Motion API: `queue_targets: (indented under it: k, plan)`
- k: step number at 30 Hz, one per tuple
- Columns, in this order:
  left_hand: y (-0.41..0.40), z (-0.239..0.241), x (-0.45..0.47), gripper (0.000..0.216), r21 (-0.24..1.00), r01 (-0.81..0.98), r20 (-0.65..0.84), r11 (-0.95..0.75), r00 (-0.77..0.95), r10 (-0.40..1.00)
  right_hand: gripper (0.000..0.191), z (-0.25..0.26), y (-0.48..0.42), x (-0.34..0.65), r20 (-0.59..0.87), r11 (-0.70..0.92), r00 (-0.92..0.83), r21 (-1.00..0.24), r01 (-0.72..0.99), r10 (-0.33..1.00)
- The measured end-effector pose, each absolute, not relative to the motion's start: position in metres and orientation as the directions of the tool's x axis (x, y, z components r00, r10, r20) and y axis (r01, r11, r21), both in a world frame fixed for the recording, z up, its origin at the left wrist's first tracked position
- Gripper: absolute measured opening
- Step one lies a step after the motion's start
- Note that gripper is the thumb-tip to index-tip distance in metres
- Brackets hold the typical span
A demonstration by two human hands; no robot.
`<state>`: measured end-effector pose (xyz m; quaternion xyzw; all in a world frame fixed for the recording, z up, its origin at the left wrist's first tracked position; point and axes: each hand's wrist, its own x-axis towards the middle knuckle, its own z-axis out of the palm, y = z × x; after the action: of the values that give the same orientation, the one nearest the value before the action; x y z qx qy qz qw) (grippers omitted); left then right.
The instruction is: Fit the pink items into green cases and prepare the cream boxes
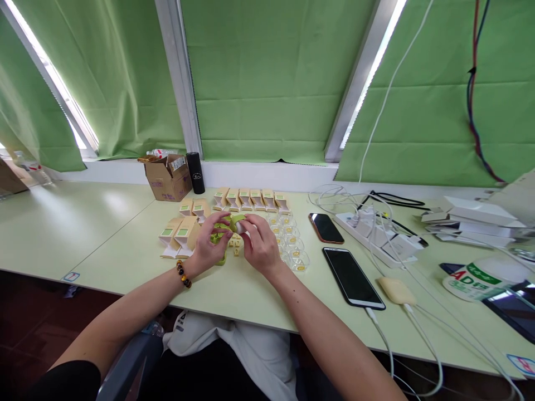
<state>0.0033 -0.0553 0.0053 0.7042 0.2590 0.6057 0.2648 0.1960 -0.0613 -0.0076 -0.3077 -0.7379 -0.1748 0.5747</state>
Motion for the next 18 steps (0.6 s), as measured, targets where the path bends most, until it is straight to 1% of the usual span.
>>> queue_targets:
  k: [4, 7, 10, 14, 18]
  plan:
    - [-0.048, -0.001, 0.005, 0.036, 0.587, 0.159, 0.764, -0.794, 0.215, 0.608, 0.036, -0.006, -0.061, 0.192, 0.949, 0.694, -0.243, 0.039, 0.719, 0.198]
    - [-0.042, -0.005, 0.006, 0.033, 0.538, 0.218, 0.787, -0.814, 0.214, 0.578, 0.04, -0.005, -0.061, 0.191, 0.933, 0.684, -0.296, 0.082, 0.725, 0.202]
    - [-0.041, -0.006, 0.006, 0.033, 0.54, 0.244, 0.783, -0.806, 0.204, 0.587, 0.04, -0.004, -0.062, 0.192, 0.922, 0.67, -0.31, 0.081, 0.738, 0.231]
    - [-0.042, -0.004, 0.006, 0.031, 0.533, 0.285, 0.774, -0.796, 0.217, 0.596, 0.034, -0.005, -0.062, 0.193, 0.915, 0.643, -0.31, 0.077, 0.762, 0.258]
    - [-0.039, -0.003, 0.005, 0.029, 0.479, 0.33, 0.793, -0.814, 0.236, 0.562, 0.032, -0.006, -0.062, 0.193, 0.875, 0.645, -0.315, 0.004, 0.764, 0.368]
